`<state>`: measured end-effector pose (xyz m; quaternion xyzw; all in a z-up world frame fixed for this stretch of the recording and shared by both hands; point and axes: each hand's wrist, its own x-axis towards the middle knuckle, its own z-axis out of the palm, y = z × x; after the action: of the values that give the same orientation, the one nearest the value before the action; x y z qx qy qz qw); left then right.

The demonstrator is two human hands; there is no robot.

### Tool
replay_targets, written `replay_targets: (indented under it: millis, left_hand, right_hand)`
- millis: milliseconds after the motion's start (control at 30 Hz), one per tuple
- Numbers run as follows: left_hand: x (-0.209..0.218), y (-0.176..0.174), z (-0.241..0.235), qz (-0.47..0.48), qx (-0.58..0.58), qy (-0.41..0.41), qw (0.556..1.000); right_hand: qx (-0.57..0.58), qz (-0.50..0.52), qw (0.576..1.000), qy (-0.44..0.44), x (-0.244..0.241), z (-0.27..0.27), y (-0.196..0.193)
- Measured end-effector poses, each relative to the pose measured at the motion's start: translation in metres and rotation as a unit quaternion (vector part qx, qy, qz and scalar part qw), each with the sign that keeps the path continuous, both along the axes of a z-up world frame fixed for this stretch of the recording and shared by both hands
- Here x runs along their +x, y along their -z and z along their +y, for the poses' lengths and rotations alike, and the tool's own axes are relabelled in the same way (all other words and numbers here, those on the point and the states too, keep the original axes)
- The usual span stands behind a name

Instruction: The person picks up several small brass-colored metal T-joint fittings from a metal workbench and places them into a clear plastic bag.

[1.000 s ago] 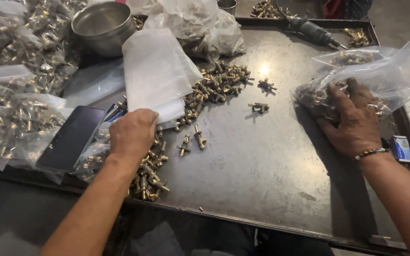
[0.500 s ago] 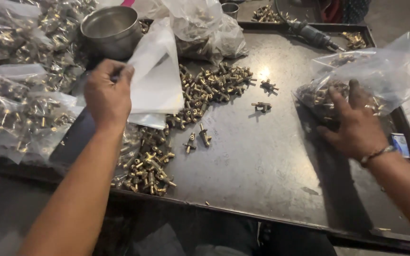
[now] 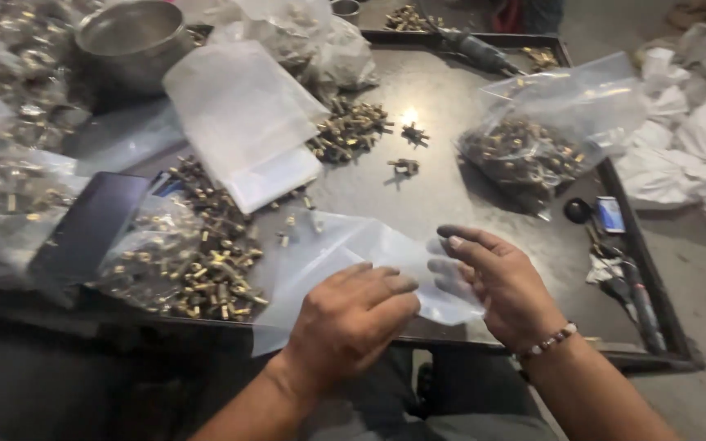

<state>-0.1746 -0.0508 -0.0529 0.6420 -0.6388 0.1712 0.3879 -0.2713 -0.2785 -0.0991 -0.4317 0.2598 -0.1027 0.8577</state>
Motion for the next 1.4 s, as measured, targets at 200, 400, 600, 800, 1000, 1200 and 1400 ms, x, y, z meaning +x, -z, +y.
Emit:
replay_targets:
  millis: [200, 400, 600, 800, 1000, 1200, 1400]
  left_hand:
    - [-0.023, 0.013, -0.008, 0.065, 0.016, 0.001, 0.998]
    - [-0.03, 0.024, -0.001, 0.063, 0.05, 0.015, 0.997]
    - [-0.009, 0.036, 0.005, 0.071, 0.095, -0.078, 0.99]
    - [0.023, 0.054, 0.015, 0.09, 0.188, -0.314, 0.926]
    - [0.011, 0.048, -0.01, 0.198, 0.33, -0.307, 0.87]
    - [0.026, 0.081, -0.05, 0.386, 0.155, -0.263, 0.871]
    - [0.028, 0.113, -0.061, 0.69, -0.011, -0.037, 0.723]
  right_hand:
    - [-0.072, 0.148, 0.986, 0.024, -0.026, -0.001, -0.012]
    - [-0.019, 0.097, 0.993, 0.064, -0.038, -0.005, 0.023]
    - [-0.088, 0.096, 0.988, 0.079, -0.056, -0.005, 0.022]
    - [-0.45, 0.259, 0.852, 0.063, -0.062, -0.04, -0.015]
    - [-0.671, 0.297, 0.68, 0.019, -0.048, -0.012, -0.029]
    - [-0.565, 0.18, 0.801, -0.077, 0.003, 0.031, -0.004]
    - [-0.65, 0.242, 0.715, -0.09, 0.032, 0.053, -0.009]
